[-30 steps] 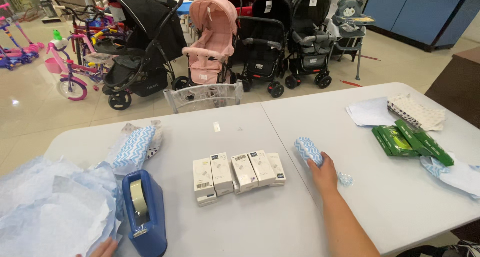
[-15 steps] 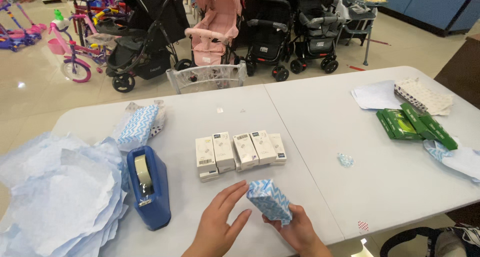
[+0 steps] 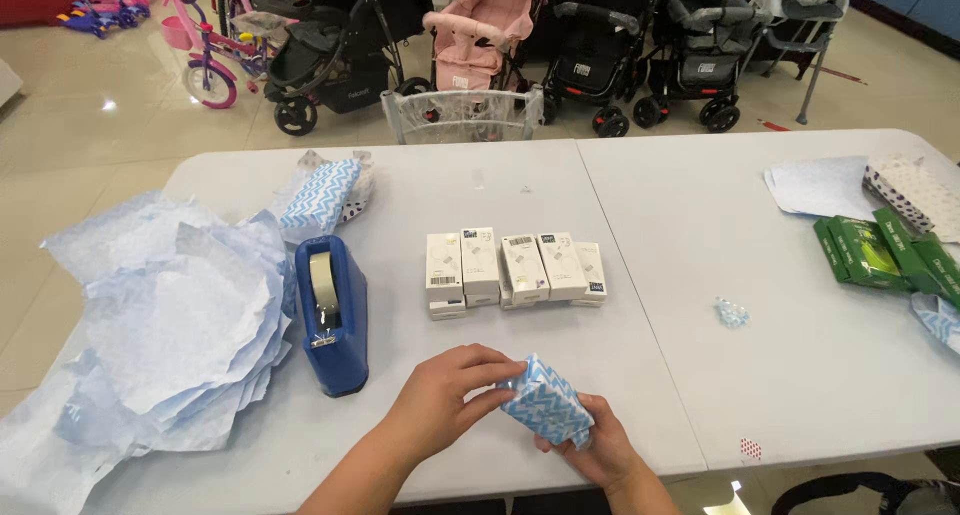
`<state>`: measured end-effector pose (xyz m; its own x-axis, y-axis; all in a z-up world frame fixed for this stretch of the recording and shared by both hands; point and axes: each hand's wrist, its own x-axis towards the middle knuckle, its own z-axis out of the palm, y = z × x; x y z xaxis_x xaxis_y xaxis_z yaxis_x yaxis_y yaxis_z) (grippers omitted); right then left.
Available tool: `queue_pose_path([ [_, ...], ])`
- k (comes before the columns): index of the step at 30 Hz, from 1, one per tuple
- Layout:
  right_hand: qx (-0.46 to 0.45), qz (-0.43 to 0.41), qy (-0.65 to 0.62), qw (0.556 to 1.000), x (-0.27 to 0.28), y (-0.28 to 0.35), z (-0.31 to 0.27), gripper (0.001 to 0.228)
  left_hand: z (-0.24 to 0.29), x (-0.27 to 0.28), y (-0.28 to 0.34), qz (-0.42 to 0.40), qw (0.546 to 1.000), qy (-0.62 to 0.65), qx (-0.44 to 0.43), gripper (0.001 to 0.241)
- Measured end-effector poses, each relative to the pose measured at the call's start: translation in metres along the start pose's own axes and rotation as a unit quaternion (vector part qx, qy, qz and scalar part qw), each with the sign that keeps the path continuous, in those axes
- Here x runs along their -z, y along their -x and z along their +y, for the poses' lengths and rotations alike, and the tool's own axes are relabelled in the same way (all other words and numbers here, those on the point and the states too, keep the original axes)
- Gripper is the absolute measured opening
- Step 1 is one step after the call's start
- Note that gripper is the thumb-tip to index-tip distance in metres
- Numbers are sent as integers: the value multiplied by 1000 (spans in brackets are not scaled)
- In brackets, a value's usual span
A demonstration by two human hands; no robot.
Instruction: The person wraps small boxes in patterned paper, using tape from a dispenser to secure the edges and folds for each item.
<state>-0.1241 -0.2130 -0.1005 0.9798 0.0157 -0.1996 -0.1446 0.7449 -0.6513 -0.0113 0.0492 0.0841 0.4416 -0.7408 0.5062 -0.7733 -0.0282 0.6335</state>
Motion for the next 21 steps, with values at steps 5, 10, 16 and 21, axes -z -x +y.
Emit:
queue_pose_path([
  [5,-37,-38,22,998,-8,5,-8,63,-5,11,-5,-37,989,-100,-98,29],
  [10,-48,-34,23,998,-3,1,-8,54,-8,18,-9,-64,956,-225,-175,25],
  [16,-94,-32,7,995,14,-5,-2,59,-11,11,-5,-75,906,-305,-284,27],
  [21,-82,-49,26,995,7,-3,-5,58,-21,0,3,-83,898,-317,-294,31],
])
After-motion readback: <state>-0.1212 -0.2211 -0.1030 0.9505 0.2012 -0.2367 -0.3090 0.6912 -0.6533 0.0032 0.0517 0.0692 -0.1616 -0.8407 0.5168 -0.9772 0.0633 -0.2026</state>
